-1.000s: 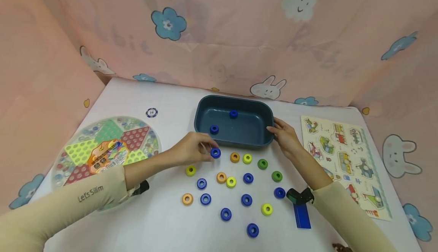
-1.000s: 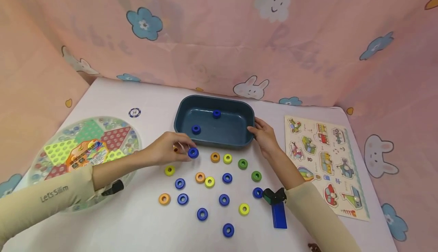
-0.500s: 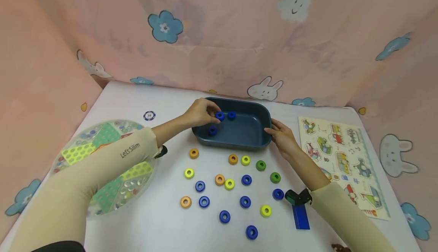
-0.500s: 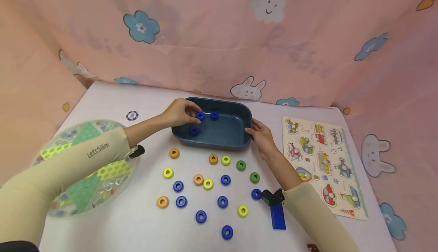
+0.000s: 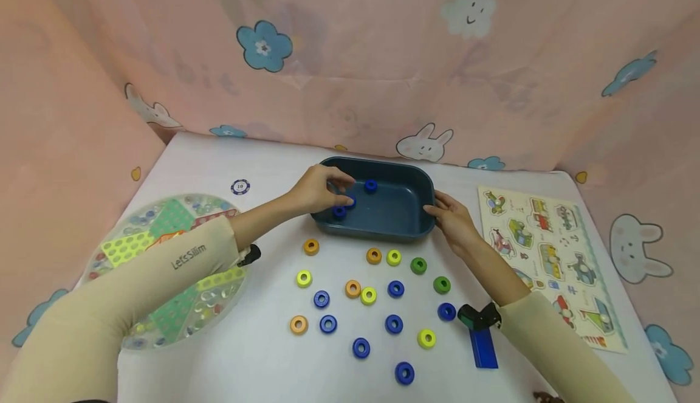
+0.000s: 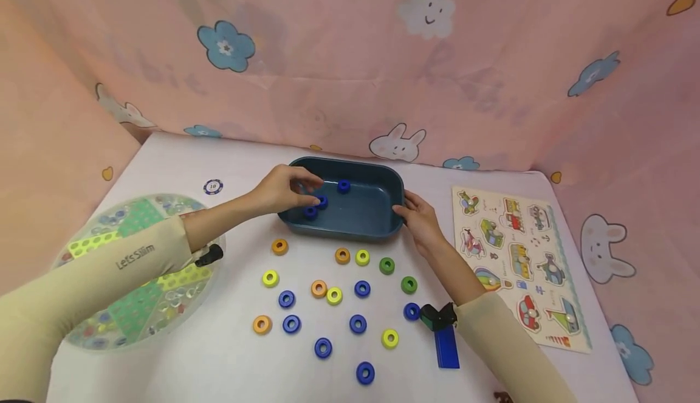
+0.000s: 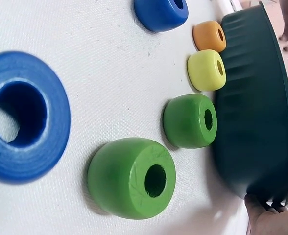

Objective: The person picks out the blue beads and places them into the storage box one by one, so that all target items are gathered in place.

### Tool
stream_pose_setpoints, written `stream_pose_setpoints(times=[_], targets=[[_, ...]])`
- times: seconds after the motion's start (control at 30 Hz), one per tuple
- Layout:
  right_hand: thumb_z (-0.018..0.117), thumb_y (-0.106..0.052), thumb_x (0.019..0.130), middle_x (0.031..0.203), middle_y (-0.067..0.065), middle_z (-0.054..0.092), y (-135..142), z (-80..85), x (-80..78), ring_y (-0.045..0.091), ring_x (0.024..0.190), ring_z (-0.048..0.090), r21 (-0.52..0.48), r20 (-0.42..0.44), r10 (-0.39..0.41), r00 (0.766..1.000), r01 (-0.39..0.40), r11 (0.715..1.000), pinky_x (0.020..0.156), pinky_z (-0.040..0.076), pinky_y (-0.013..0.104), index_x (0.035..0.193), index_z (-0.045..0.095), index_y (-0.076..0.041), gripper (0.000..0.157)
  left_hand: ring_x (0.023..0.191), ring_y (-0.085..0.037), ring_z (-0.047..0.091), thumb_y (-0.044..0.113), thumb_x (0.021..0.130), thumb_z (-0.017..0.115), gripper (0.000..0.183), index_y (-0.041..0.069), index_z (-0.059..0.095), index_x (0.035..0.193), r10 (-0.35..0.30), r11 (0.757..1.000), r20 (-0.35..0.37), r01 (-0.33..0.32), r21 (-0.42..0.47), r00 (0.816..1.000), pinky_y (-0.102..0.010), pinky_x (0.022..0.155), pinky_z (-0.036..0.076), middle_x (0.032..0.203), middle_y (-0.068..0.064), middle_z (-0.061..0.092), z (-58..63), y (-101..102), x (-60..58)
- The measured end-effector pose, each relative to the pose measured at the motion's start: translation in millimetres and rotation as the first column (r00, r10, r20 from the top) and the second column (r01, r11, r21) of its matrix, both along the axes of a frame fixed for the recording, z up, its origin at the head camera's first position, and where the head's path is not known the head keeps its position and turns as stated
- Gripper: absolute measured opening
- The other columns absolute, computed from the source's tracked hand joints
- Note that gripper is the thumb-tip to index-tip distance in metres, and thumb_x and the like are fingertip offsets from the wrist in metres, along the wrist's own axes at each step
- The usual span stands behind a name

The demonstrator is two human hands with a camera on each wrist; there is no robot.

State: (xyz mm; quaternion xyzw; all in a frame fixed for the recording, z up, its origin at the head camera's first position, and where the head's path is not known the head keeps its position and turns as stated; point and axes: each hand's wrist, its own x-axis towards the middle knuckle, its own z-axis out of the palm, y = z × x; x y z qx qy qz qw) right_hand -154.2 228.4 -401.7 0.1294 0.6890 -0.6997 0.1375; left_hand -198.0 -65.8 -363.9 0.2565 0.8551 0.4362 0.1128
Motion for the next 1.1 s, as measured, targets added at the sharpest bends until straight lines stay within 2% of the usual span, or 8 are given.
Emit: stream_pose_setpoints(times=[0.17,0.27,0.4,0.47,0.6,0.77,0.9,1.1], targets=[[0.047,-0.002,0.095,0.149,0.014,0.022,0.7,-0.7,1.6,0.022,0.134,0.026,-0.006,-0.007,-0.003,1.0,0.003,1.0,0.107,0.027,0.035,0.146,0.019,-0.001,0.058,0.075,-0.015,0.06,0.005,0.077,0.075,0.024,0.006,0.069,0.1,-0.071,0.993,0.018,0.069,0.097,0.997,-0.029,0.066,0.053,0.094,-0.005,0.066,5.5,-12.1,33.4],[0.046,-0.002,0.095,0.149,0.014,0.021,1.5,-0.4,2.7,0.022,0.134,0.027,-0.007,-0.012,-0.004,1.0,0.003,1.0,0.107,0.027,0.035,0.146,0.019,-0.001,0.058,0.076,-0.017,0.06,0.001,0.076,0.075,0.023,0.004,0.07,0.098,-0.134,0.986,0.055,0.127,0.106,0.989,-0.033,0.067,0.053,0.092,-0.006,0.066,12.5,-20.6,58.8],[0.046,-0.003,0.095,0.15,0.013,0.021,3.8,-0.5,4.3,0.021,0.134,0.026,0.002,-0.012,-0.008,1.0,0.008,1.0,0.107,0.027,0.034,0.146,0.019,-0.001,0.058,0.08,-0.023,0.059,0.0,0.073,0.076,0.026,0.006,0.07,0.098,-0.206,0.978,0.15,0.196,0.075,0.967,-0.032,0.069,0.051,0.092,-0.008,0.065,-0.3,-34.1,81.7],[0.046,-0.003,0.096,0.15,0.013,0.021,4.9,-1.0,5.0,0.021,0.134,0.026,0.005,-0.01,-0.009,1.0,0.009,1.0,0.107,0.026,0.034,0.146,0.019,-0.002,0.058,0.08,-0.023,0.059,0.001,0.072,0.078,0.028,0.008,0.071,0.098,-0.23,0.973,0.2,0.22,0.075,0.952,-0.029,0.067,0.05,0.091,-0.008,0.065,-18.8,-40.5,88.6],[0.046,-0.003,0.096,0.15,0.013,0.02,6.1,-1.2,5.4,0.021,0.134,0.025,0.008,-0.006,-0.009,1.0,0.01,1.0,0.108,0.026,0.035,0.146,0.019,-0.002,0.057,0.081,-0.024,0.059,0.0,0.07,0.079,0.03,0.007,0.071,0.097,-0.263,0.965,0.226,0.26,0.045,0.938,-0.03,0.067,0.05,0.09,-0.004,0.065,-36.9,-45.5,106.6],[0.047,-0.003,0.096,0.15,0.013,0.021,3.1,-1.1,0.7,0.021,0.134,0.026,-0.009,-0.024,0.004,1.0,-0.004,1.0,0.107,0.027,0.035,0.146,0.019,-0.002,0.057,0.086,-0.015,0.057,0.0,0.07,0.079,0.03,0.009,0.071,0.098,-0.312,0.948,0.129,0.318,-0.026,0.941,-0.028,0.071,0.048,0.094,0.006,0.064,-47.5,-47.8,116.5],[0.047,-0.002,0.095,0.149,0.013,0.024,1.2,-1.5,-2.5,0.021,0.133,0.029,-0.021,-0.022,-0.004,1.0,0.004,1.0,0.106,0.029,0.034,0.146,0.021,-0.001,0.057,0.089,-0.011,0.058,-0.001,0.07,0.077,0.029,0.006,0.071,0.098,-0.359,0.93,0.041,0.361,-0.061,0.932,-0.027,0.074,0.049,0.096,0.005,0.064,-51.9,-46.6,118.0],[0.048,-0.002,0.095,0.149,0.012,0.024,1.2,-2.7,-1.3,0.021,0.132,0.03,-0.031,-0.006,-0.015,1.0,0.015,0.999,0.105,0.03,0.033,0.145,0.022,-0.002,0.057,0.088,-0.009,0.058,0.001,0.071,0.078,0.026,0.005,0.071,0.096,-0.353,0.932,0.038,0.355,-0.073,0.935,-0.025,0.08,0.049,0.094,0.006,0.064,-54.2,-44.0,120.4]])
